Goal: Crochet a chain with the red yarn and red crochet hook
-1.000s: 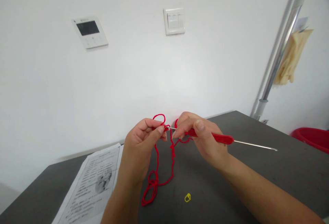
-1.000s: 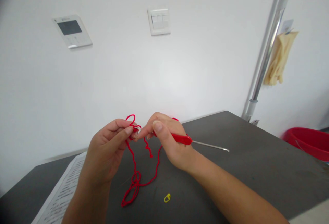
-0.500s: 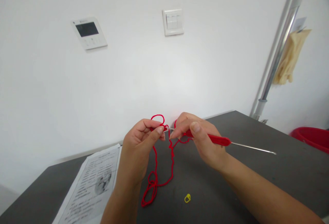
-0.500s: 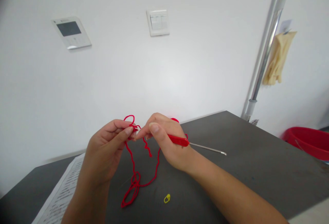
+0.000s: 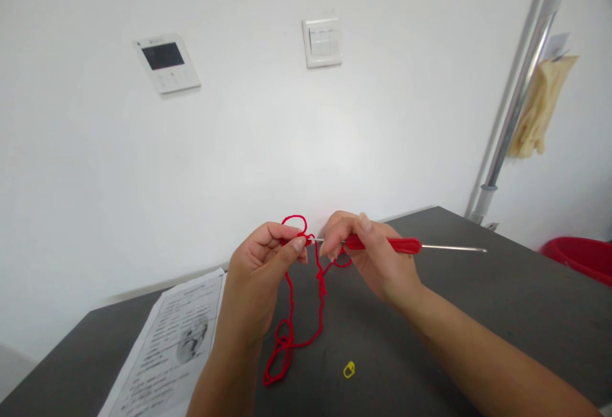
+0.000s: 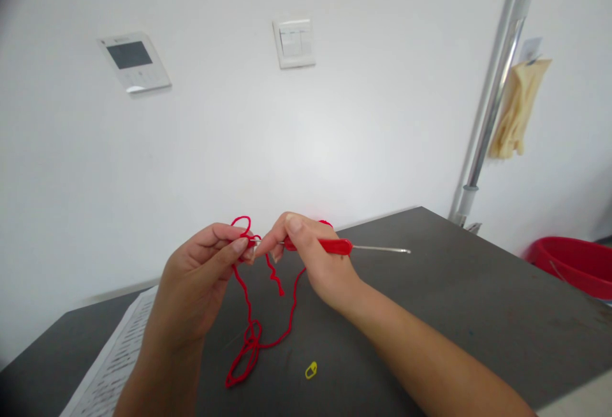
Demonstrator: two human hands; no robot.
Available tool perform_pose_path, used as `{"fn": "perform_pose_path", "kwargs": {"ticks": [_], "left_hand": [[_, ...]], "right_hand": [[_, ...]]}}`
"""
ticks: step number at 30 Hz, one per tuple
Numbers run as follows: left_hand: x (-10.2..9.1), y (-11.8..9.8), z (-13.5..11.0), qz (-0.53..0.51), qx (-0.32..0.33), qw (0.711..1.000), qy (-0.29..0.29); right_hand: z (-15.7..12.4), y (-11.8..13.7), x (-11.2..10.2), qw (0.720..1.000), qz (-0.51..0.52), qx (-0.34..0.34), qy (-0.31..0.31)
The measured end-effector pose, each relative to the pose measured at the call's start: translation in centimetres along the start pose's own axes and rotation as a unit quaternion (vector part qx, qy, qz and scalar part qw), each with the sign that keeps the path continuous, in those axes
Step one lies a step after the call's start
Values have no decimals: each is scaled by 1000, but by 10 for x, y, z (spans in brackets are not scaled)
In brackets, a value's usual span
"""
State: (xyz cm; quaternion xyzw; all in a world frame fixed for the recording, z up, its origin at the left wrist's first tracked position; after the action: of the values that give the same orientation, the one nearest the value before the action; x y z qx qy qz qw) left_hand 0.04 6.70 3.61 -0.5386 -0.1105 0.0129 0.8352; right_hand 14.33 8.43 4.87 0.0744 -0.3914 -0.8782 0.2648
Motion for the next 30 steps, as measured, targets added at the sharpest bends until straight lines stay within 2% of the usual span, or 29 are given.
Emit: {"fn": "perform_pose_path", "kwargs": {"ticks": [4,12,19,30], "left_hand": [[1,0,0,-9,2,1000,4],[-1,1,0,-7,5,1000,3],[-11,-2,-1,37,35,998,-32],[-8,-4,-1,36,46,998,-15]], "right_hand": [[1,-4,-2,1000,5,26,-12],[-8,15,2,995,-59,-80,-16],[-10,34,8,976,-160,-144,-21],[-11,30,8,980,-138,-142,-11]]}}
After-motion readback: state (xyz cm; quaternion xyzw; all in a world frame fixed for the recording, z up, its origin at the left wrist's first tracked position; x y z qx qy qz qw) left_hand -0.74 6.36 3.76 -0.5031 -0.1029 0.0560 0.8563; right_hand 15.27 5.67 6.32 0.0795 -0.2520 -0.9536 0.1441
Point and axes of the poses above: each hand's wrist, its own z-axis towards the middle knuckle, its own x-axis out of the palm, y = z × x, the point moved 10 cm from there along z, towards the middle knuckle, and after that the axes turned 4 degrees about x, right-handed, at the moved point
